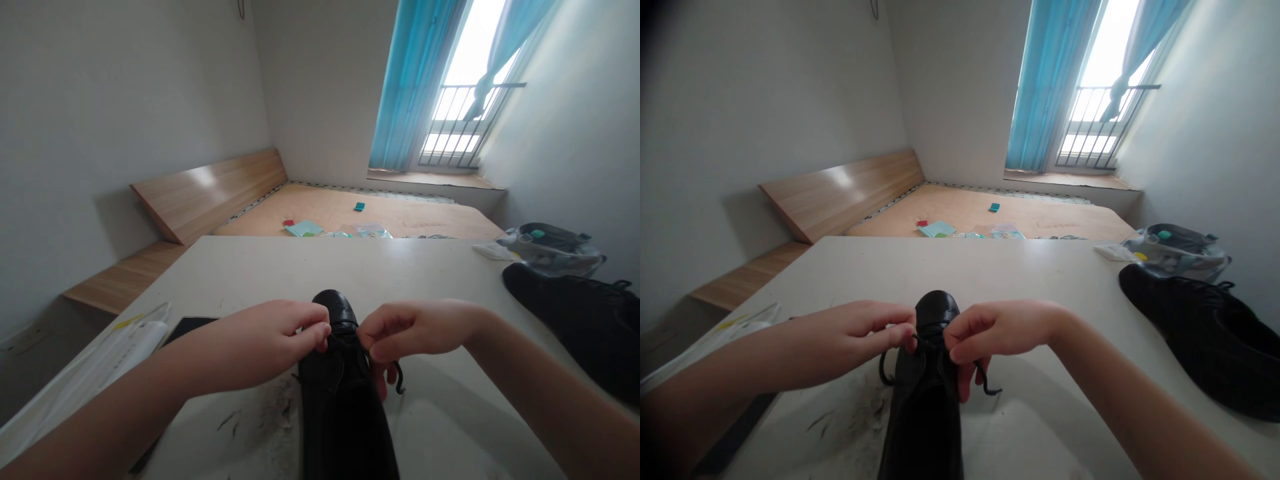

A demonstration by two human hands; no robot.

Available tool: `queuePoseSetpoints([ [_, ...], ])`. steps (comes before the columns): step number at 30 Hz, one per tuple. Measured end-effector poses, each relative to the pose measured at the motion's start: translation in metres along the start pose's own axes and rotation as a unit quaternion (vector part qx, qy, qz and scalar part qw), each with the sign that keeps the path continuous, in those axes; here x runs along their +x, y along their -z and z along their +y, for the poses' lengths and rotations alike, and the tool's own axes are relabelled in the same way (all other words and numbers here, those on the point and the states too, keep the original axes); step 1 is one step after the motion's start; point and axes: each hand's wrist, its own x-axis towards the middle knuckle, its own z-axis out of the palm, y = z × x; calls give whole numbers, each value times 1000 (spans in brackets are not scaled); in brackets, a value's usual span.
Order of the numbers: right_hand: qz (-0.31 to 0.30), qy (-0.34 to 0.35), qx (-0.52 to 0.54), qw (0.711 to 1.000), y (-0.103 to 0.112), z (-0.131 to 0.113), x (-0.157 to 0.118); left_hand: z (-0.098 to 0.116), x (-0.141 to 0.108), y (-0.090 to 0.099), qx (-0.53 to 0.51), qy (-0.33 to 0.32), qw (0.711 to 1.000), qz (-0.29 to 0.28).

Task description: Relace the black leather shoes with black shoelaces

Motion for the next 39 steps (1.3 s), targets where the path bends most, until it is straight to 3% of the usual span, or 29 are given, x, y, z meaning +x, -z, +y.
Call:
queuePoseSetpoints([
  [3, -32, -3, 33, 999, -7, -4, 2, 1, -2, 3, 29, -9, 1000, -7],
  [7, -9, -20, -56, 998, -8, -7, -1, 0, -8, 7, 88, -32, 994, -48],
  [12, 16, -29, -76, 997, -5, -4, -5, -2, -11, 8, 120, 41, 989, -70],
  [17, 101, 2, -75, 992, 0, 3, -3, -3, -9, 7, 39, 45, 998, -35],
  [23, 155, -23, -25, 987, 2, 5, -2, -8, -6, 6, -73, 72, 993, -58],
  [26, 221, -45, 30, 974, -1, 2, -1, -9, -2, 3, -132, 72, 987, -49],
  [30, 295, -4, 54, 954, 4, 4, 2, -9, 8, 0, -169, 56, 984, -8],
  [33, 293, -1, 57, 954, 11, 11, 0, -10, 13, -2, -150, 35, 988, 14],
  [39, 283, -41, 7, 958, 14, 10, -6, -15, 14, -1, -137, 21, 990, 4],
])
